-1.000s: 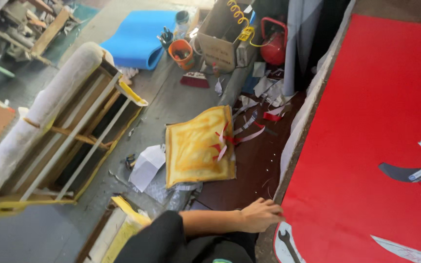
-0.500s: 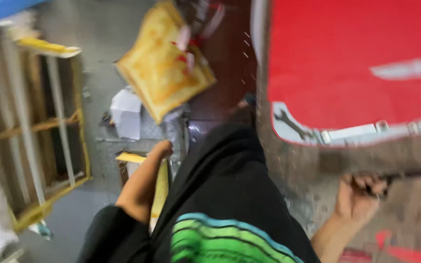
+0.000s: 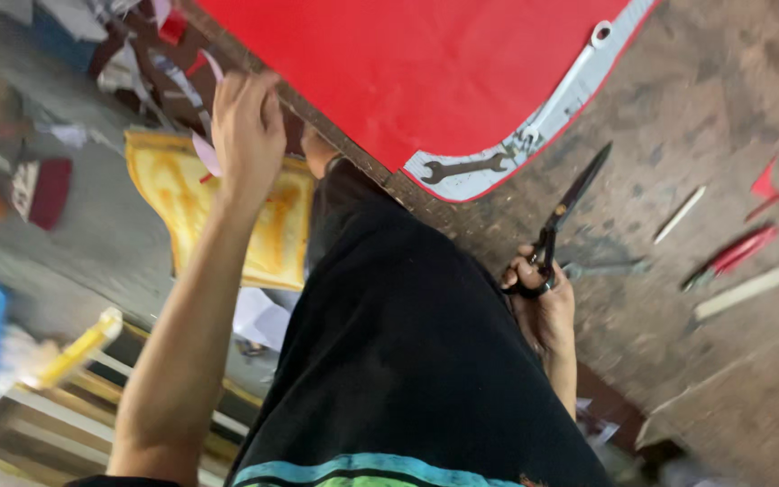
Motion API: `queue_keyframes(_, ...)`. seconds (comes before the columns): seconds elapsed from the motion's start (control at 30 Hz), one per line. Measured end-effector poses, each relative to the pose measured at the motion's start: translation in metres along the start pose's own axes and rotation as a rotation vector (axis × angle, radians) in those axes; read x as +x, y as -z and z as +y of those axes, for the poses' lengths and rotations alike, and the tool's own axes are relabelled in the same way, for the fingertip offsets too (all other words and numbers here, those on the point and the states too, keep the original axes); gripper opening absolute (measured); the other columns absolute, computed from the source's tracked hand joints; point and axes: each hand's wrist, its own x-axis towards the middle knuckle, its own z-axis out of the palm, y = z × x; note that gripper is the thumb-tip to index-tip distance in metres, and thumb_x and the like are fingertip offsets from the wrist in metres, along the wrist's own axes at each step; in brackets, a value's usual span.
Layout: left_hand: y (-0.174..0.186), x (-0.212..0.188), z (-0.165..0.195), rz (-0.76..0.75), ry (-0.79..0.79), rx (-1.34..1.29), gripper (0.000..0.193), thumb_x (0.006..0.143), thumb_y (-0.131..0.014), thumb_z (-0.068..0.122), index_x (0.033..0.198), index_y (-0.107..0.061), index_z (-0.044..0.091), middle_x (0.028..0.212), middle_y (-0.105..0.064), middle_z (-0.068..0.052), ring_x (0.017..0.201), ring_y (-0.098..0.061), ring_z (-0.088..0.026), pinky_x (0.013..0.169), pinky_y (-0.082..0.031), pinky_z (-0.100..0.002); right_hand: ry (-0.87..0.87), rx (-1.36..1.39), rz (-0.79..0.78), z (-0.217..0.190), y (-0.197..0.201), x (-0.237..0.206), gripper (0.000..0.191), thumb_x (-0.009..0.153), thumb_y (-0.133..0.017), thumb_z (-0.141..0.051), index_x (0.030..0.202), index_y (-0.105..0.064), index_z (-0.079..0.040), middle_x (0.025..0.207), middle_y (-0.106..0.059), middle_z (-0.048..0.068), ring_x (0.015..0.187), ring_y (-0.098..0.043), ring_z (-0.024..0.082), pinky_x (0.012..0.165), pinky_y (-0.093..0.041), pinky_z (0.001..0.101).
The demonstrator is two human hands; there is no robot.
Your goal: The person cuts a curved shape from a large sheet of red vinyl following a paper pattern. They hold the pattern flat with wrenches as weights, trace its edge with a chalk marker, and cut along the marked line with scissors, repositioning the sheet as they go.
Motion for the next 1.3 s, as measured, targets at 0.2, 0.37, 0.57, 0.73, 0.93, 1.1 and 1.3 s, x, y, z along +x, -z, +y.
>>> queue_keyframes(0.2, -0.026, 0.102, 0.043, -0.723, -0.581, -0.052, 0.038, 0.081, -0.081, 0.023, 0.115, -0.069, 0.008, 0.107, -0.064, -0.014, 0.104, -0.06, -0.037, 0.09, -0.048, -0.049, 0.174, 0.465, 0.029, 0.071, -0.067, -0.024, 0.052, 0.105, -0.07, -0.041, 0.123, -0.061, 0.006, 0.078, -0.059, 0.007, 0.065, -0.053, 0.015, 0.061, -0.041, 0.0276)
queue_keyframes(0.37, -0.052, 0.074, 0.06, -0.895, -1.056, -0.018, 0.062, 0.07, -0.083, 0.045, 0.118, -0.066, 0.01, 0.108, -0.057, -0.011, 0.103, -0.053, -0.031, 0.08, -0.042, -0.045, 0.2, 0.354, 0.223, 0.135, -0.134, -0.051, 0.057, 0.096, -0.074, -0.049, 0.118, -0.059, 0.001, 0.086, -0.063, 0.008, 0.069, -0.056, 0.016, 0.063, -0.042, 0.0284)
queue_keyframes(0.57, -0.076, 0.064, 0.041, -0.974, -1.239, -0.002, 0.038, 0.085, -0.078, 0.037, 0.111, -0.064, 0.013, 0.099, -0.055, -0.006, 0.095, -0.053, -0.026, 0.078, -0.04, -0.043, 0.229, 0.416, 0.317, 0.181, -0.199, -0.085, 0.062, 0.096, -0.071, -0.049, 0.128, -0.059, 0.003, 0.093, -0.065, 0.008, 0.082, -0.061, 0.016, 0.075, -0.046, 0.0282)
queue_keyframes(0.73, -0.087, 0.075, 0.037, -1.037, -1.296, -0.035, 0.024, 0.093, -0.066, 0.021, 0.115, -0.063, 0.012, 0.098, -0.056, -0.007, 0.093, -0.056, -0.024, 0.076, -0.04, -0.04, 0.18, 0.499, 0.371, 0.192, -0.225, -0.085, 0.06, 0.092, -0.07, -0.045, 0.131, -0.056, -0.001, 0.081, -0.063, 0.009, 0.072, -0.06, 0.017, 0.065, -0.045, 0.0297)
queue_keyframes(0.93, -0.087, 0.094, 0.058, -1.249, -1.222, 0.034, 0.049, 0.095, -0.055, 0.009, 0.145, -0.058, 0.009, 0.1, -0.056, -0.009, 0.095, -0.058, -0.026, 0.082, -0.046, -0.04, 0.348, 0.525, 0.224, 0.213, -0.251, -0.083, 0.063, 0.091, -0.078, -0.032, 0.137, -0.059, 0.005, 0.078, -0.046, -0.005, 0.074, -0.054, 0.013, 0.068, -0.045, 0.0273)
queue_keyframes(1.1, -0.083, 0.092, 0.071, -1.222, -1.461, -0.045, 0.049, 0.083, -0.065, 0.029, 0.131, -0.062, 0.016, 0.093, -0.056, -0.011, 0.086, -0.059, -0.027, 0.069, -0.046, -0.043, 0.16, 0.669, 0.272, 0.238, -0.286, -0.076, 0.052, 0.098, -0.067, -0.038, 0.125, -0.066, 0.007, 0.067, -0.054, 0.001, 0.06, -0.051, 0.011, 0.057, -0.042, 0.0259)
queue_keyframes(1.3, -0.09, 0.091, 0.061, -1.248, -1.536, -0.05, 0.046, 0.095, -0.063, 0.01, 0.14, -0.057, 0.012, 0.102, -0.055, -0.009, 0.095, -0.061, -0.025, 0.08, -0.052, -0.04, 0.133, 0.586, 0.447, 0.257, -0.338, -0.082, 0.051, 0.095, -0.066, -0.041, 0.12, -0.07, 0.003, 0.06, -0.054, 0.002, 0.054, -0.051, 0.012, 0.052, -0.041, 0.0279)
